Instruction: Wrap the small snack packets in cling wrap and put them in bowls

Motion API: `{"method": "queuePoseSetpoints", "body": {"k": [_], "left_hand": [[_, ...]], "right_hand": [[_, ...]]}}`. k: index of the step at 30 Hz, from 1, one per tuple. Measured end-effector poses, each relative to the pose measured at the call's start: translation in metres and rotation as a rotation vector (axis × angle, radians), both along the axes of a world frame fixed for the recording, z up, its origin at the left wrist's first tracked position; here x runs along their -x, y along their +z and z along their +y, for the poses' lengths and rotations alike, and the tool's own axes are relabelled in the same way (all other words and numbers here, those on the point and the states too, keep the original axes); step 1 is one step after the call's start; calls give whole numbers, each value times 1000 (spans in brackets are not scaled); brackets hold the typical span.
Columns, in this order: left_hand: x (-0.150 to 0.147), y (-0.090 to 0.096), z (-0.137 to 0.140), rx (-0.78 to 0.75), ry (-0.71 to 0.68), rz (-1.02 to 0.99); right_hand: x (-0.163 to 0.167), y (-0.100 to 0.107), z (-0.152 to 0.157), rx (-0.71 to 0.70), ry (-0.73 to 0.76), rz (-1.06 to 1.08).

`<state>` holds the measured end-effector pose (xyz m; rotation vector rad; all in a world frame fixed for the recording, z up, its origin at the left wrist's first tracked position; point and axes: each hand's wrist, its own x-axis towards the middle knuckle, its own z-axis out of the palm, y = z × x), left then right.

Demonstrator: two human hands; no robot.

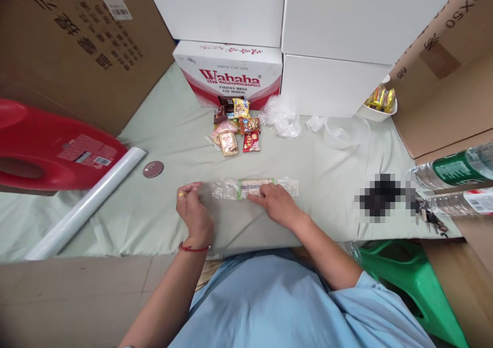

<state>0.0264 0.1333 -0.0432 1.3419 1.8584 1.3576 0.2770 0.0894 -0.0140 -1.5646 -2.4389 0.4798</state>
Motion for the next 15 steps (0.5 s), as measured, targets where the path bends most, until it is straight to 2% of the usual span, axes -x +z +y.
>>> {"method": "queuePoseSetpoints", "body": {"k": [1,3,6,9,12,15], "left_hand": [[1,3,6,32,46,1],[-3,9,16,102,26,54],[-15,20,21,214,-143,254],[-27,33,15,318,-307,405],[-38,45,5,339,-365,333],[-57,49,-3,264,-397,173]], "right_hand": [[1,1,-2,-18,32,-34],[3,3,-6,-35,69,-92],[5,6,-8,-30,75,-113],[5,9,-8,-9,80,-97],[5,9,-8,13,74,-77],[8,6,-9,14,56,-57]]}}
